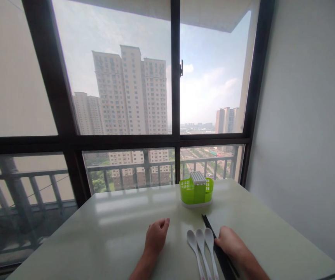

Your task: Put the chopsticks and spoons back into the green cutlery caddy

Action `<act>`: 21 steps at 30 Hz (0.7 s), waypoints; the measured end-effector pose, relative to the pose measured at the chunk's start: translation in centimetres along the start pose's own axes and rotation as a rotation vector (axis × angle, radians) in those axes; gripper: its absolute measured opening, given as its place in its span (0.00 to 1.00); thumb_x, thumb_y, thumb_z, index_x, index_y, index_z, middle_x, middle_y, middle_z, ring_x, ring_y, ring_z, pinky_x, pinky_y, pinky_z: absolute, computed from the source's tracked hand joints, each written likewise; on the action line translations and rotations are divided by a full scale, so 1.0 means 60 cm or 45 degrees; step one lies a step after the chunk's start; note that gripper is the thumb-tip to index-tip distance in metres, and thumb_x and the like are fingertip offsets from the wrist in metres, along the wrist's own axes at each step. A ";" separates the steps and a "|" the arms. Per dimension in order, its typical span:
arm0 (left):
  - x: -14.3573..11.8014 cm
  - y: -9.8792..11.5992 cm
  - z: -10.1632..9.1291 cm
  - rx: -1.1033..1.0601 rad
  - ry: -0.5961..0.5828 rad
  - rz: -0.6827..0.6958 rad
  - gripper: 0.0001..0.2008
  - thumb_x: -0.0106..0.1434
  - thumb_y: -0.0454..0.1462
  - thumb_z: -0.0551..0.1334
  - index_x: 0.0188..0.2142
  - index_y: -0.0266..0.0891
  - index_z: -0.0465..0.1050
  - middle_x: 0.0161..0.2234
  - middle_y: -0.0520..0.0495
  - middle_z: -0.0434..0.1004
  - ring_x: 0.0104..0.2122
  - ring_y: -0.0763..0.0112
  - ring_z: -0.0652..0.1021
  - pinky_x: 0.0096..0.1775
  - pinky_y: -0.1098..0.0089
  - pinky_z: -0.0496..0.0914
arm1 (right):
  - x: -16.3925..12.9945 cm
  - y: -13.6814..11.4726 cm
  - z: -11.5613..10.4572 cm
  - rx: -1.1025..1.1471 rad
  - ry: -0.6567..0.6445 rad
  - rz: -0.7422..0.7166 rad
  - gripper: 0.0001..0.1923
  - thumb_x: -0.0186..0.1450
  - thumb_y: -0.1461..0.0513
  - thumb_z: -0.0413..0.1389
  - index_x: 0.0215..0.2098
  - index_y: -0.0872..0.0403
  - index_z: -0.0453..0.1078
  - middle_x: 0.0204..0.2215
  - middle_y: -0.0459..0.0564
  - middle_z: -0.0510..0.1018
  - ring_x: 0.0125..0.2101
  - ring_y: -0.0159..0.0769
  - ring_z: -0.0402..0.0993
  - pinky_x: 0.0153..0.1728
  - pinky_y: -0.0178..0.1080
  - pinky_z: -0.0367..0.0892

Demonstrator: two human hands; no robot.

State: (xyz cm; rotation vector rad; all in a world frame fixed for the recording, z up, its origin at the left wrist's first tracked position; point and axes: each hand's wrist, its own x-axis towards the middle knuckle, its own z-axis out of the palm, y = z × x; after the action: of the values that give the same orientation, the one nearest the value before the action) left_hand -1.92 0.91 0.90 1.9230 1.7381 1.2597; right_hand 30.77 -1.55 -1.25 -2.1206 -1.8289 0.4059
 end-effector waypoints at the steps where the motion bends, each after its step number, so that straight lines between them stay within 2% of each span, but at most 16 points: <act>1: 0.000 0.001 0.000 0.001 0.000 0.000 0.24 0.67 0.53 0.51 0.21 0.43 0.48 0.21 0.58 0.44 0.23 0.74 0.54 0.30 0.68 0.48 | -0.001 -0.001 -0.001 -0.008 -0.002 0.000 0.07 0.59 0.60 0.61 0.25 0.53 0.71 0.29 0.57 0.82 0.31 0.44 0.81 0.28 0.37 0.64; 7: -0.001 0.001 -0.001 0.000 0.000 -0.005 0.24 0.66 0.53 0.52 0.21 0.44 0.48 0.21 0.58 0.44 0.24 0.74 0.53 0.30 0.69 0.48 | -0.010 -0.009 -0.009 -0.070 -0.013 -0.015 0.05 0.63 0.62 0.58 0.30 0.55 0.74 0.34 0.60 0.83 0.36 0.48 0.82 0.32 0.39 0.66; 14: -0.002 0.004 -0.003 -0.009 -0.012 -0.017 0.25 0.66 0.54 0.52 0.21 0.44 0.47 0.21 0.57 0.44 0.24 0.74 0.54 0.29 0.69 0.48 | -0.010 -0.005 -0.010 -0.062 0.009 -0.018 0.07 0.64 0.63 0.58 0.27 0.53 0.73 0.33 0.61 0.83 0.37 0.50 0.82 0.34 0.41 0.68; 21: -0.002 0.008 -0.004 -0.018 -0.004 -0.010 0.24 0.66 0.53 0.52 0.19 0.43 0.50 0.20 0.58 0.45 0.23 0.74 0.54 0.29 0.69 0.48 | -0.012 -0.004 -0.025 -0.041 0.049 0.019 0.07 0.60 0.65 0.58 0.23 0.53 0.72 0.32 0.61 0.83 0.38 0.52 0.83 0.35 0.40 0.68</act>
State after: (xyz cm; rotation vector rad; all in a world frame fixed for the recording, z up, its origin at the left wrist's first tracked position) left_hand -1.78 0.61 1.34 1.9072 1.7287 1.2619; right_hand 31.03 -2.29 0.21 -2.1496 -1.8112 0.3388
